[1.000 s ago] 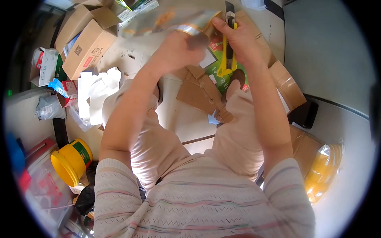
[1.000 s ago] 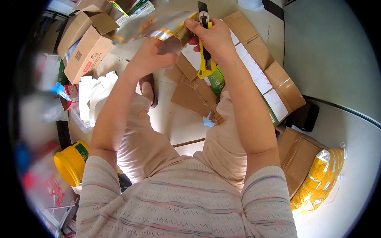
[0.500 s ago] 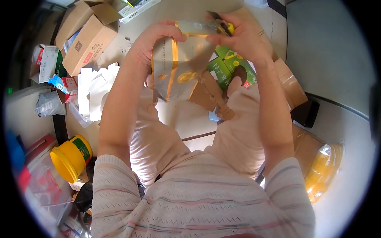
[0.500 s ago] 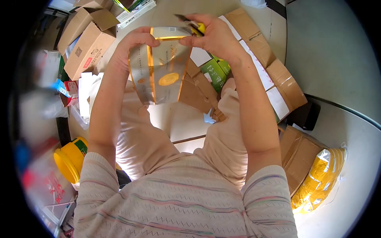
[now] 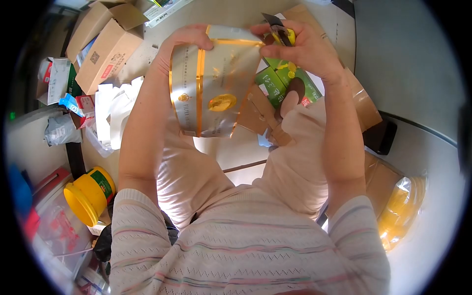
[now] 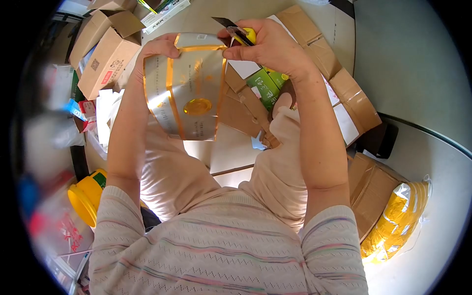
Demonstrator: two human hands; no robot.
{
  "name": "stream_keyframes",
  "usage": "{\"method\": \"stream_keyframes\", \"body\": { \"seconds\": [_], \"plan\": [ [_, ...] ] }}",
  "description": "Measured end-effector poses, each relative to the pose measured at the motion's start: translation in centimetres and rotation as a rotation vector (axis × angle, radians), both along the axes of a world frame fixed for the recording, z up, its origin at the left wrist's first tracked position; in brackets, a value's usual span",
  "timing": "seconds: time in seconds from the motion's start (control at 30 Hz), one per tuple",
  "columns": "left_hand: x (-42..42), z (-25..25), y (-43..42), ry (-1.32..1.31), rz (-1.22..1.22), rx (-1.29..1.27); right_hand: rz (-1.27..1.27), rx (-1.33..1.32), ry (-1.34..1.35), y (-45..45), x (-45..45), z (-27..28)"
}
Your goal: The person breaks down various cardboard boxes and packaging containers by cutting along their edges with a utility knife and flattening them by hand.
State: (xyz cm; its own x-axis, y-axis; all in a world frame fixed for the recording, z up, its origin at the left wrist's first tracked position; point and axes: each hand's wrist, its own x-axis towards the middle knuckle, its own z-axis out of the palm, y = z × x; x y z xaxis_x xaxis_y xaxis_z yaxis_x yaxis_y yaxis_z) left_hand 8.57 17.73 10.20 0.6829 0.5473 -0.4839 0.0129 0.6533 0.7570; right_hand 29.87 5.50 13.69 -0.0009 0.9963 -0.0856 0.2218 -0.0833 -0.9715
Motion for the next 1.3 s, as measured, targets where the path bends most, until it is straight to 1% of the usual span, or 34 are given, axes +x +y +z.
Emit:
{"method": "stream_keyframes", "body": {
  "seconds": [0.1,0.2,0.3,0.4,0.57,0.67,0.8,0.87,0.97,1.0,1.07,1.1,1.2,1.27,1.3],
  "plan": [
    [0.1,-0.2,-0.4,-0.004,0.027,-0.021,0.007,-0.120,-0.030,-0.3,0.1,0.9],
    [0.1,-0.5,-0.5,-0.003,0.007,-0.042,-0.010,-0.167,-0.135,-0.5,-0.2,1.6],
    [0.3,0.3,-1.3,-0.015,0.000,-0.033,0.002,-0.161,-0.101,-0.4,-0.1,1.1],
    [0.2,0.4,-1.7,-0.004,0.020,-0.017,-0.029,-0.072,-0.054,-0.3,0.0,0.3],
    [-0.4,0.5,-1.1,0.083,-0.015,0.036,-0.046,-0.076,-0.105,-0.3,0.1,0.3],
    [-0.4,1.3,-1.2,0.005,-0.048,0.012,-0.030,-0.054,-0.093,-0.3,0.0,0.2],
    [-0.5,1.1,-1.3,0.068,0.014,0.038,-0.013,0.006,-0.046,-0.1,0.0,-0.3],
    [-0.5,1.2,-1.5,0.091,0.020,0.039,0.003,0.021,-0.073,-0.1,0.0,-0.2],
    [-0.4,1.9,-1.7,0.018,-0.153,-0.003,-0.006,0.034,-0.090,0.1,0.1,-0.6],
    [-0.3,1.4,-1.6,0.032,-0.132,-0.008,-0.016,0.037,-0.092,0.1,0.2,-0.7],
    [-0.1,-0.1,-1.5,0.061,-0.091,-0.021,-0.074,-0.031,-0.209,0.1,0.1,-0.5],
    [0.1,0.2,-1.6,0.080,-0.094,-0.008,-0.101,-0.065,-0.266,0.1,-0.1,-0.4],
    [1.2,0.9,-2.0,0.134,-0.110,0.040,-0.195,0.137,-0.269,-0.1,-1.5,-0.4],
    [1.4,0.6,-2.1,0.173,-0.142,0.085,-0.078,0.239,-0.338,0.2,-2.0,-1.6],
    [1.3,0.9,-2.4,0.145,-0.063,0.019,-0.026,0.289,-0.373,0.2,-2.2,-1.8]
  ]
}}
